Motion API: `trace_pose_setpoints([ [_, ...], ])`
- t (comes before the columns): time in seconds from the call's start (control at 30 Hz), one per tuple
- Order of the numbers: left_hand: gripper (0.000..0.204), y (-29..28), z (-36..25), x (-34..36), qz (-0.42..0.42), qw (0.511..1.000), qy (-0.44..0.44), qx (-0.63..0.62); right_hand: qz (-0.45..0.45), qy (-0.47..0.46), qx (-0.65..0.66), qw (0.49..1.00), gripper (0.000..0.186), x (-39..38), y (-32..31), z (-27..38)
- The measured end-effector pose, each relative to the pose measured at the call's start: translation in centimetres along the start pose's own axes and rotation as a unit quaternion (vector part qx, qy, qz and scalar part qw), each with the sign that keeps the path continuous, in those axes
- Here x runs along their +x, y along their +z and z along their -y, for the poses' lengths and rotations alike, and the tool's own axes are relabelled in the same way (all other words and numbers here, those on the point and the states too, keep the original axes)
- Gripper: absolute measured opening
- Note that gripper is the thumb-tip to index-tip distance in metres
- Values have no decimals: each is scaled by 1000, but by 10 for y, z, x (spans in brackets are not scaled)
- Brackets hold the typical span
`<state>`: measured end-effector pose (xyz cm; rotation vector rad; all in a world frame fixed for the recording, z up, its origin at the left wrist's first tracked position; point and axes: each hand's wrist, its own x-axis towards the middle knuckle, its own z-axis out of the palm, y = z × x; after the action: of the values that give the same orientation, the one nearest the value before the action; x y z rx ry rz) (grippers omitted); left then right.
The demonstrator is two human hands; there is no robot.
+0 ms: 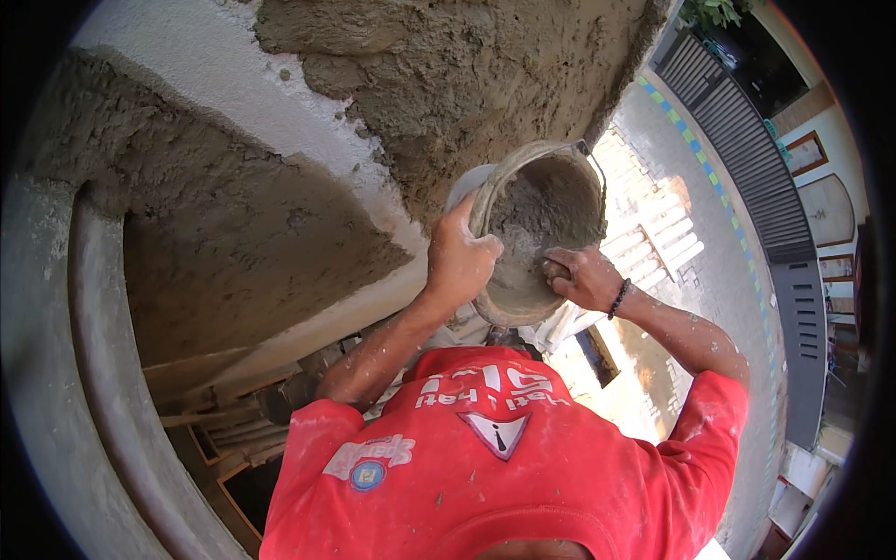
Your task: The person applies mortar from a bucket onto a wall using a trowel and smooths the surface. They pick up mortar with the trowel, press it against the wall, and spread it across the surface.
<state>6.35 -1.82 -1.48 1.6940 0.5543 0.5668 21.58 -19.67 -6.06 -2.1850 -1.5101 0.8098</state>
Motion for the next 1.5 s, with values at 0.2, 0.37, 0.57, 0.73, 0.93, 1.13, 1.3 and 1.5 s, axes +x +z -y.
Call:
trace_pose_setpoints([
  [0.2,55,-17,14,-4,-22,993,-58,-96,-80,-57,66,993,42,-7,-4,7],
  [0.37,59,-31,-11,-5,-35,984,-77,-156,-84,-33,37,995,41,-14,-34,21],
  [0.57,64,-39,-10,0,-23,979,-95,-177,-98,-50,-19,994,35,-8,-75,27],
  [0.73,68,-45,-13,3,-36,973,-77,-215,-62,-33,-17,997,37,-26,-169,78],
  [0.93,64,-45,-23,-1,-59,972,-81,-210,-79,-116,-140,980,35,-63,-270,145],
  [1.13,61,-45,-22,-12,-97,966,-112,-211,-38,-325,-139,934,45,-57,-335,150],
  [1.3,64,-19,7,-11,-61,960,-120,-247,-158,-121,-86,976,44,17,-376,104],
  [1.5,63,-24,8,-15,-96,961,-130,-223,-300,-219,-81,925,48,-12,-445,118],
])
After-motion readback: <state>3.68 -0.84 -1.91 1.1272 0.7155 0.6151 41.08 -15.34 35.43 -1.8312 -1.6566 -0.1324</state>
